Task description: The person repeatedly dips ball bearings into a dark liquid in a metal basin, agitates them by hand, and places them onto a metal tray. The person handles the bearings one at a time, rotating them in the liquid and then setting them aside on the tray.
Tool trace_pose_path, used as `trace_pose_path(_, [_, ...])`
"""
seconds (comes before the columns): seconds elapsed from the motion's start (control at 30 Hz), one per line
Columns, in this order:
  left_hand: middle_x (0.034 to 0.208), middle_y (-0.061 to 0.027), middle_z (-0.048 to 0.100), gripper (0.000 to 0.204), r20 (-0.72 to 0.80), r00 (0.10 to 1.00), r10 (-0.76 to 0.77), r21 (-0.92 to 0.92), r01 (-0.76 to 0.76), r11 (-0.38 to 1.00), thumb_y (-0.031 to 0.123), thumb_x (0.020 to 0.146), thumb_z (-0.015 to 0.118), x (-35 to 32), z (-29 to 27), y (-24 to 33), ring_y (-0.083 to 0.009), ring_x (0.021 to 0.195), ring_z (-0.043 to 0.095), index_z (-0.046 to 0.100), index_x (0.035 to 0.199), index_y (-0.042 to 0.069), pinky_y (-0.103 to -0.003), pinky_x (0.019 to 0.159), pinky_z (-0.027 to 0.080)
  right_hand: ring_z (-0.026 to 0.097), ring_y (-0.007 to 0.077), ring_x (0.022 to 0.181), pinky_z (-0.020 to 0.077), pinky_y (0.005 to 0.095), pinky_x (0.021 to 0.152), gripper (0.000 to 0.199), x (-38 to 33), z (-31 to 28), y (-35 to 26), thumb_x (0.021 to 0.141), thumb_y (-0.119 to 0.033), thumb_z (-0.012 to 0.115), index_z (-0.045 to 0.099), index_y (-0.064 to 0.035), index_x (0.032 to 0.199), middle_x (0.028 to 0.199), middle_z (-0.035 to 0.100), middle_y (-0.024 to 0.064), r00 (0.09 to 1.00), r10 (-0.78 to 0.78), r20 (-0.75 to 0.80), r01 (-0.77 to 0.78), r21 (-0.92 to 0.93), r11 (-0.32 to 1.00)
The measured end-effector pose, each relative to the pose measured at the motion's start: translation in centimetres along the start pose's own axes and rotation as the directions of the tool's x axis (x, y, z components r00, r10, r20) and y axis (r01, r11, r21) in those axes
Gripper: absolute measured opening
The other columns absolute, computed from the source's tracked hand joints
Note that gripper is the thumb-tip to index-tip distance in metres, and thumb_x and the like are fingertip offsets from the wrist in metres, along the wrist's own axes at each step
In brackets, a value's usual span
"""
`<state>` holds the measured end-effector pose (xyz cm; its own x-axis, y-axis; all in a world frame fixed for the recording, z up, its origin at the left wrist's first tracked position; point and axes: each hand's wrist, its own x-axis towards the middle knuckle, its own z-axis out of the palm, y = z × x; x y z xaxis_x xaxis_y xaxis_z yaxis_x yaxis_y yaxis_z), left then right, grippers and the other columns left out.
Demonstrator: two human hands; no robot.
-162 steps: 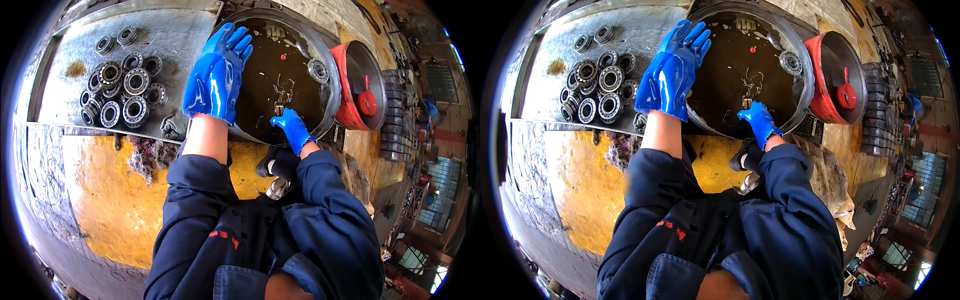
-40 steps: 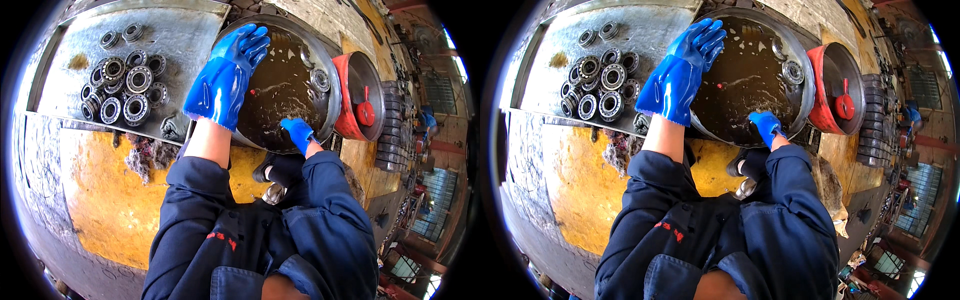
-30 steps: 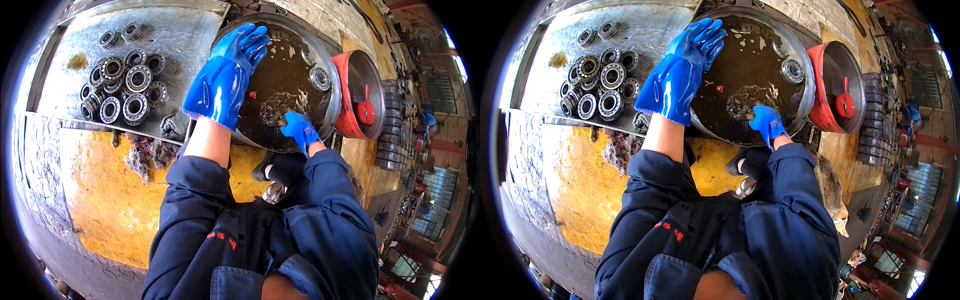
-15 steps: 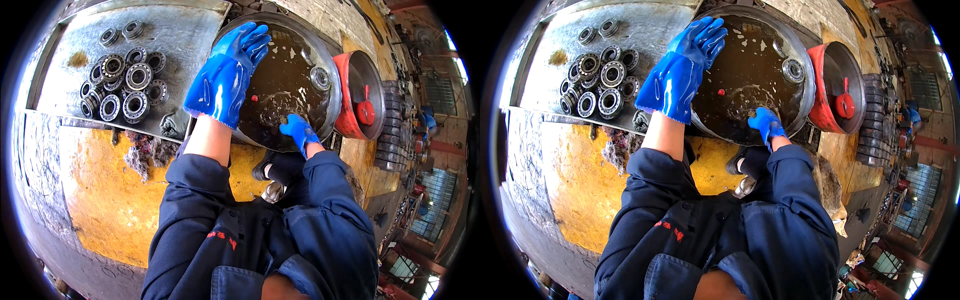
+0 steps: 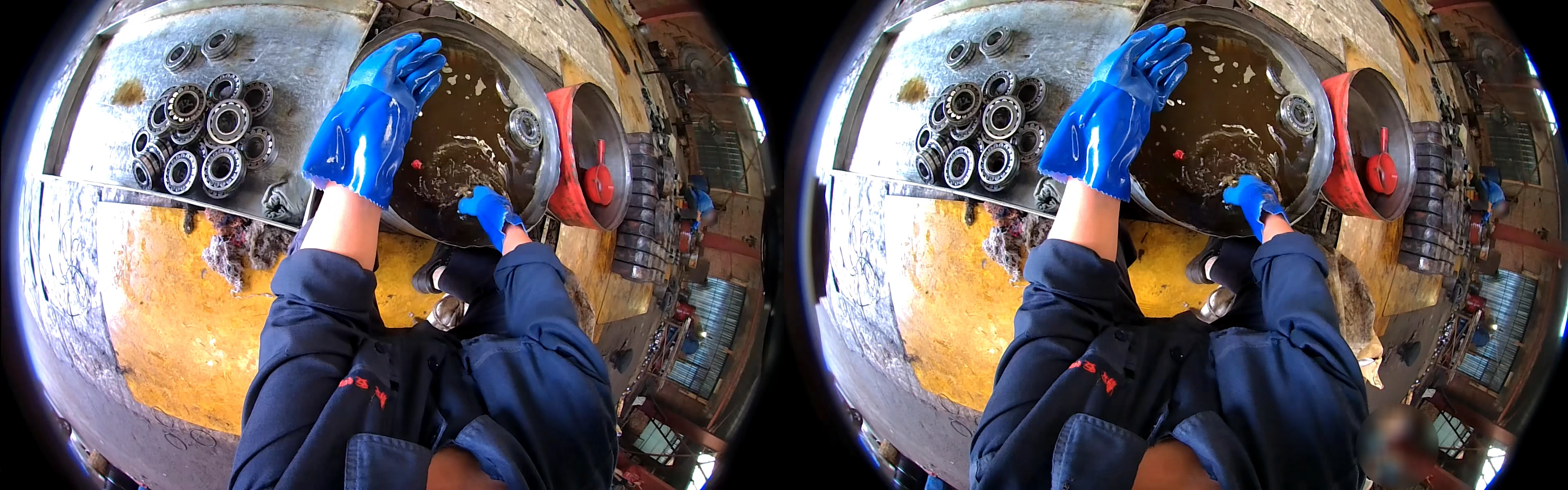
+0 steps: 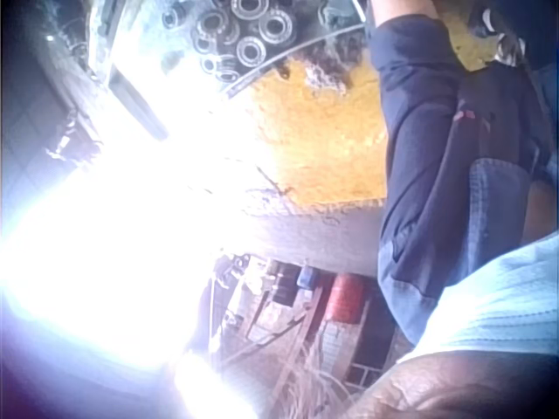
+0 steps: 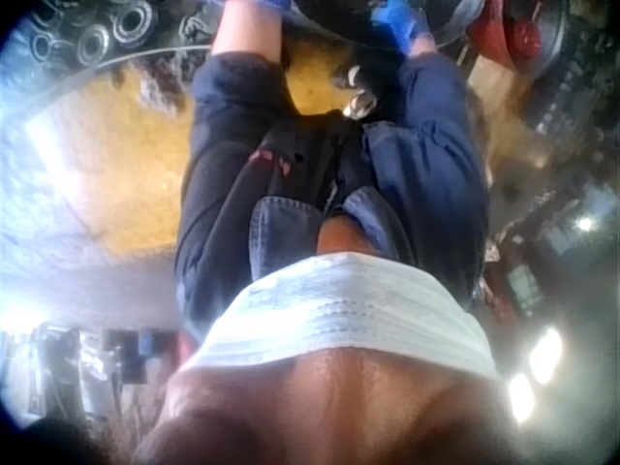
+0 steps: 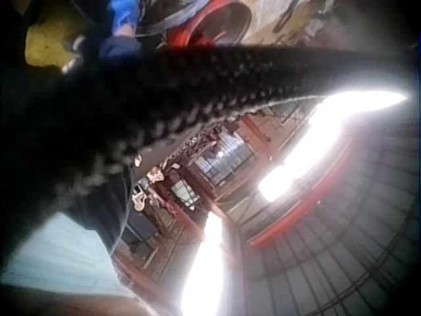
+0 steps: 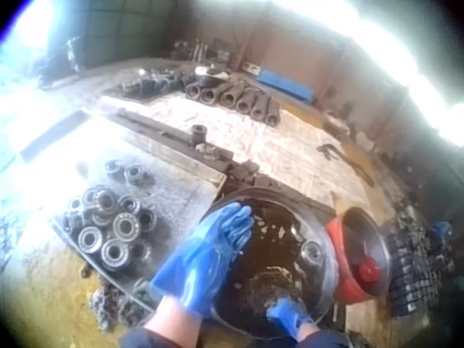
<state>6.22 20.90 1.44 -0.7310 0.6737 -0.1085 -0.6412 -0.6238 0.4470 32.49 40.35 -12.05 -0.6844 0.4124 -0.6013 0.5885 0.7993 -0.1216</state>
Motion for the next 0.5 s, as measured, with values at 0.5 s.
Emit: trace_pose_path(0.5, [0.139,-0.0194,0.059,0.042,0.074,0.996,0.041,-0.028,-0.039,0.999,0.029,0.109,0.045,-0.5,-0.4,-0.2,-0.0342,0.125,0.060,0.049,0.139,0.001,-0.043,0.107,0.051,0.067,0.0457,0.103,0.0533,0.0477,0.089,0.046,0.2,1.1,0.8,0.079,-0.039,0.072,0.074,-0.0073,0.111,0.111,0.071,0.0250,0.984,0.181,-0.011,-0.172,0.248,0.953])
